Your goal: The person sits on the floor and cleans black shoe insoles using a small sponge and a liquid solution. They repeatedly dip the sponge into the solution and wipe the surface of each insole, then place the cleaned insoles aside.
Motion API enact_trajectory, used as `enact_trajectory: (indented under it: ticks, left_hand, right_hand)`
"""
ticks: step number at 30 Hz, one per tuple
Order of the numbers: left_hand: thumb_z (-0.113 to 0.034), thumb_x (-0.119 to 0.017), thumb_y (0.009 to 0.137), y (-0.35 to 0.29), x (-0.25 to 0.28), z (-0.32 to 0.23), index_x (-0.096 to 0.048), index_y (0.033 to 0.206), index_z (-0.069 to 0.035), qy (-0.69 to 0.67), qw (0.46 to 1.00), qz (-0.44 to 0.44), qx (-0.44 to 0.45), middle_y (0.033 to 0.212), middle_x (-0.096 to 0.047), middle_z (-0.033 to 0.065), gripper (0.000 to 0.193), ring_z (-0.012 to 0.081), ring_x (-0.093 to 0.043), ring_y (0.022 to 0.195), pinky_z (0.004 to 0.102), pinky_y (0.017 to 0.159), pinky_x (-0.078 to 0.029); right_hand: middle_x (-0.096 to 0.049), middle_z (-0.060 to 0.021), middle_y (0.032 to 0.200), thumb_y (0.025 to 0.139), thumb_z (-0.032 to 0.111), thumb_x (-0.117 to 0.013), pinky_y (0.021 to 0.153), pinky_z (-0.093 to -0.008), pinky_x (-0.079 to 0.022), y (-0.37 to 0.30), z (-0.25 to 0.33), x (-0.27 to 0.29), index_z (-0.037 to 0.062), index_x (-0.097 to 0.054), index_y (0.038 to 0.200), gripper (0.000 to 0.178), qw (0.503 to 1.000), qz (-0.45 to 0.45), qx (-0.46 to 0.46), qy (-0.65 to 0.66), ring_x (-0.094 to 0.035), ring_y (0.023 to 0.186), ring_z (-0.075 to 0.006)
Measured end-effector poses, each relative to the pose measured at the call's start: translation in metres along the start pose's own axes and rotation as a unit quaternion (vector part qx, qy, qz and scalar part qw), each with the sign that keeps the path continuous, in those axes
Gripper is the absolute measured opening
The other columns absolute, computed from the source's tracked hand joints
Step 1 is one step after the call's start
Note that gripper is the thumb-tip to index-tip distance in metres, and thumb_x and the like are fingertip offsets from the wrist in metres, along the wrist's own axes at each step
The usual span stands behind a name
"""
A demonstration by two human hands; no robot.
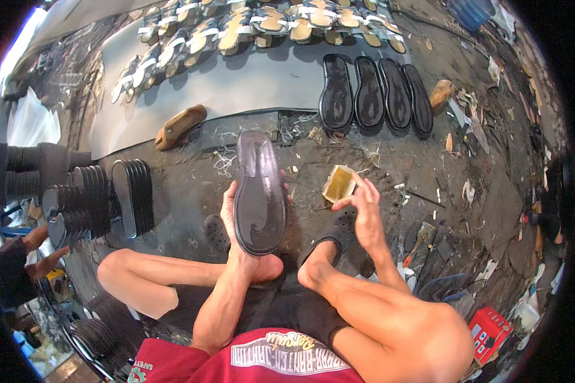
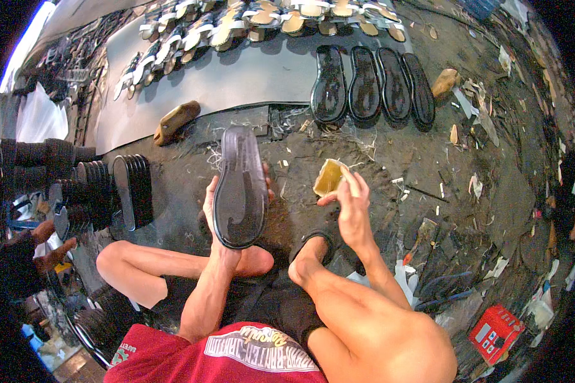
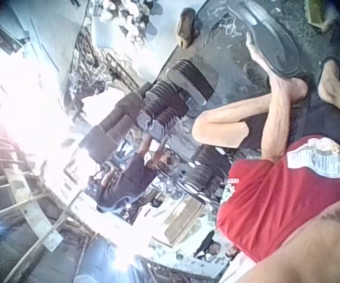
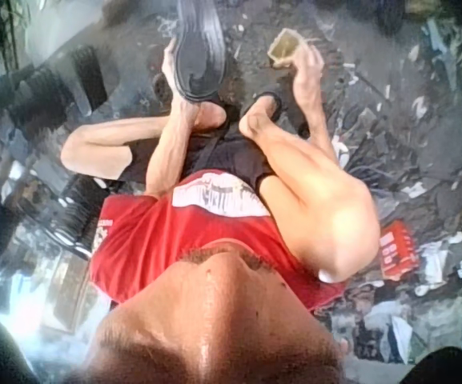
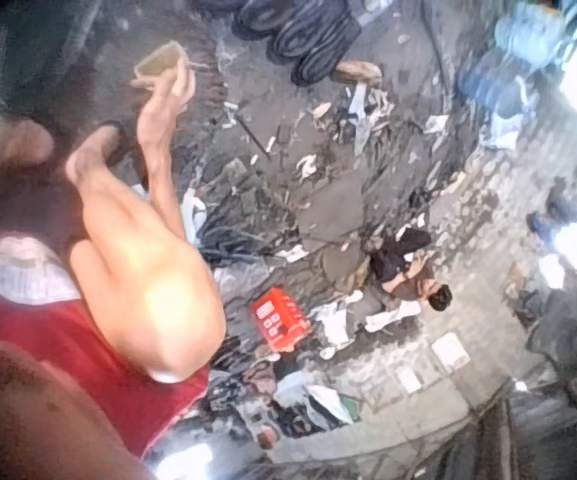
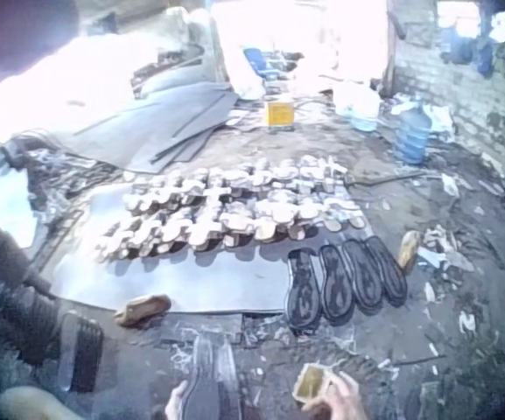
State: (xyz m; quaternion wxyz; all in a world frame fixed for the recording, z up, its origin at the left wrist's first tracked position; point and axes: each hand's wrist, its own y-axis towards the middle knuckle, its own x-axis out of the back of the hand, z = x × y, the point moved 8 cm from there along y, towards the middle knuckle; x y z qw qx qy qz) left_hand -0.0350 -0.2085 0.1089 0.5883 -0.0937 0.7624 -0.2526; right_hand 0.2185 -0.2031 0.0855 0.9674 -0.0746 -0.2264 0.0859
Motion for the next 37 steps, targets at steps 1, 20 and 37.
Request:
enact_trajectory:
  ticks: [1,20,37]
  left_hand:
    - [-0.056,-0.046,0.107,-0.001,-0.004,0.005,-0.061,0.145,0.004,0.006,1.000,-0.022,0.017,0.132,-0.072,0.0242,0.072,0.0366,-0.075,0.110,0.0472,0.100,-0.062]
    - [-0.058,-0.050,0.108,-0.029,-0.038,0.013,-0.068,0.140,0.000,0.008,0.993,-0.004,0.114,0.120,-0.078,0.0223,0.068,0.0318,-0.079,0.102,0.0454,0.097,-0.064]
    - [-0.057,-0.051,0.108,-0.024,-0.031,0.027,-0.059,0.153,-0.004,-0.036,0.976,0.052,0.210,0.134,-0.073,0.0212,0.069,0.0416,-0.076,0.108,0.0484,0.099,-0.063]
  right_hand:
    - [-0.069,-0.0189,0.140,0.119,0.050,-0.024,0.131,-0.0484,-0.019,0.004,0.013,0.002,0.0042,-0.074,0.133,0.069,0.990,0.012,-0.019,0.140,-0.032,0.159,-0.0253]
    - [-0.034,-0.0036,0.178,0.112,0.064,-0.037,0.128,-0.0657,-0.010,0.009,0.185,-0.003,0.0281,-0.065,0.151,0.060,0.888,-0.022,0.306,-0.343,-0.020,0.164,-0.0341]
    - [-0.017,-0.0040,0.183,0.110,0.067,-0.038,0.131,-0.0671,-0.011,0.040,0.152,-0.024,0.0351,-0.034,0.172,0.070,0.819,0.086,0.317,-0.470,-0.014,0.167,-0.0362]
